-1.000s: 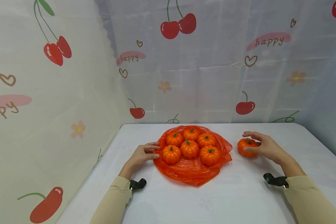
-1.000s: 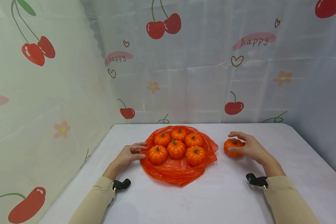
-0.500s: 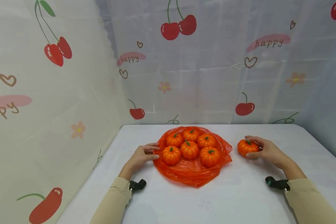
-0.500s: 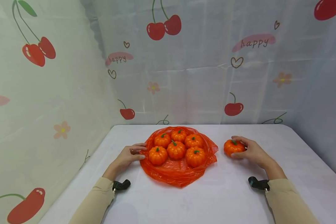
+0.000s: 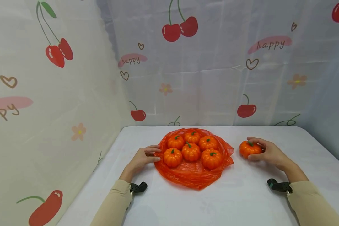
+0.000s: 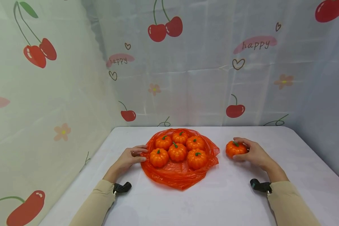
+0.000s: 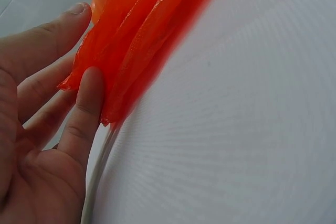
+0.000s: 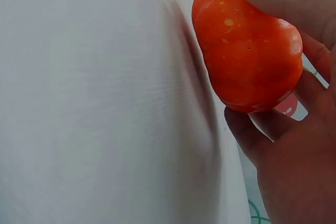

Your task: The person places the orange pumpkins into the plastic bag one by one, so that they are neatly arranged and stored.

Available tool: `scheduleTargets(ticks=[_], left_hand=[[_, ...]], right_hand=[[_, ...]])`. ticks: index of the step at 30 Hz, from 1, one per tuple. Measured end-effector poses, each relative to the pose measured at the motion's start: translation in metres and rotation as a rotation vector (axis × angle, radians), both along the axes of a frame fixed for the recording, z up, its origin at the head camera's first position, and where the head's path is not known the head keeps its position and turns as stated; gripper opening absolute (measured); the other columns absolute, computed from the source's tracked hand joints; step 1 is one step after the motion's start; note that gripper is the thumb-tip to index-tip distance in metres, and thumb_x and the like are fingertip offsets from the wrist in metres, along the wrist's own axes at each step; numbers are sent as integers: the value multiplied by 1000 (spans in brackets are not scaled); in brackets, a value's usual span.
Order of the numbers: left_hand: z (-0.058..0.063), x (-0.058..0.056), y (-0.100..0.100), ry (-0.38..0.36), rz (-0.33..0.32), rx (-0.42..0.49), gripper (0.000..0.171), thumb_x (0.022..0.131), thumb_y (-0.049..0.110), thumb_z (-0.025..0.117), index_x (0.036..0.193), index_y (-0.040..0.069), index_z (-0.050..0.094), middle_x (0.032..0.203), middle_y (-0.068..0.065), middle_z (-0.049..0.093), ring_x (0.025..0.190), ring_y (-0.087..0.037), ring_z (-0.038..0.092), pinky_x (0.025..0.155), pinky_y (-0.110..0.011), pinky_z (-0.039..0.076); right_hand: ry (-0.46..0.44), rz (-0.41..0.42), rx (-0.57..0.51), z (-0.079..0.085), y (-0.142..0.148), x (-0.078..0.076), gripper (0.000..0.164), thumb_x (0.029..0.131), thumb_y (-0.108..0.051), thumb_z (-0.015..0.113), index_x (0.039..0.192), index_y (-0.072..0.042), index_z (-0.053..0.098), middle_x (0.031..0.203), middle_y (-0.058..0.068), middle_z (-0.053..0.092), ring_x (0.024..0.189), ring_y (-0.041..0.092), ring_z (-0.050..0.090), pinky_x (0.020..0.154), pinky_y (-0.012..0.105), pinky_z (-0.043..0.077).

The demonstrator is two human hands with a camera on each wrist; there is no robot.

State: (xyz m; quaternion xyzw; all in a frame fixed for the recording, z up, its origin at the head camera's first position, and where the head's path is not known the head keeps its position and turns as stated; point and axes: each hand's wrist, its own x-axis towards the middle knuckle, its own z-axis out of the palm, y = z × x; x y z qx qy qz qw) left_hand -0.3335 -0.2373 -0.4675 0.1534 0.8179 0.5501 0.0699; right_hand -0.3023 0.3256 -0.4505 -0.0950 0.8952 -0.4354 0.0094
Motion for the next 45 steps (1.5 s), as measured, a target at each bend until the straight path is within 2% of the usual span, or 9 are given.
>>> scheduleTargets(ticks=[8, 17, 24, 27, 32, 38, 45], left_hand=[[0, -1, 0, 4, 1, 5, 38, 87, 25, 84, 123, 16, 76, 152, 0, 56, 142, -31, 49, 105, -36, 55], [0, 2, 2, 11, 10, -3, 38, 86, 23, 84, 123, 16, 76, 152, -1, 56, 141, -33, 50, 109, -43, 52], [0, 3, 2, 2, 19, 11, 38, 85, 21, 85, 122, 15, 77, 152, -1, 56, 141, -34, 50, 110, -44, 51], [0, 2, 2, 4, 14, 14, 38, 86, 21, 85, 122, 15, 77, 152, -2, 56, 141, -34, 50, 109, -43, 52], [-1, 1, 1, 2, 6, 22, 38, 86, 19, 84, 123, 13, 76, 152, -3, 55, 143, -34, 49, 107, -39, 54], [-1, 2, 2, 10, 3, 15, 38, 86, 19, 84, 123, 13, 76, 152, -3, 56, 143, -34, 49, 110, -41, 52], [2, 2, 2, 4, 6, 15, 37, 86, 20, 84, 122, 14, 77, 152, -3, 56, 142, -34, 49, 107, -39, 54]], right_hand=[[53, -4, 17, 16, -7, 4, 81, 89, -31, 81, 155, -7, 42, 155, 28, 41, 134, 50, 41, 108, 71, 42], [44, -17, -11, 29, -15, 8, 80, 91, -36, 79, 155, -7, 41, 154, 27, 42, 132, 49, 43, 100, 57, 54], [35, -13, -15, 44, -27, 12, 82, 90, -40, 79, 156, -9, 41, 152, 26, 43, 131, 48, 46, 100, 57, 54], [34, -3, -32, 52, -33, 14, 82, 90, -40, 80, 156, -10, 41, 151, 25, 45, 131, 48, 49, 98, 49, 56], [45, 30, -51, 62, -46, 18, 79, 91, -36, 79, 155, -11, 42, 151, 24, 46, 130, 47, 52, 96, 44, 57], [52, 85, -84, 68, -65, 22, 74, 91, -32, 79, 153, -11, 45, 149, 21, 51, 128, 43, 57, 90, 32, 60], [65, 135, -110, 77, -90, 28, 70, 90, -30, 81, 150, -12, 49, 150, 18, 52, 129, 41, 57, 93, 39, 61]])
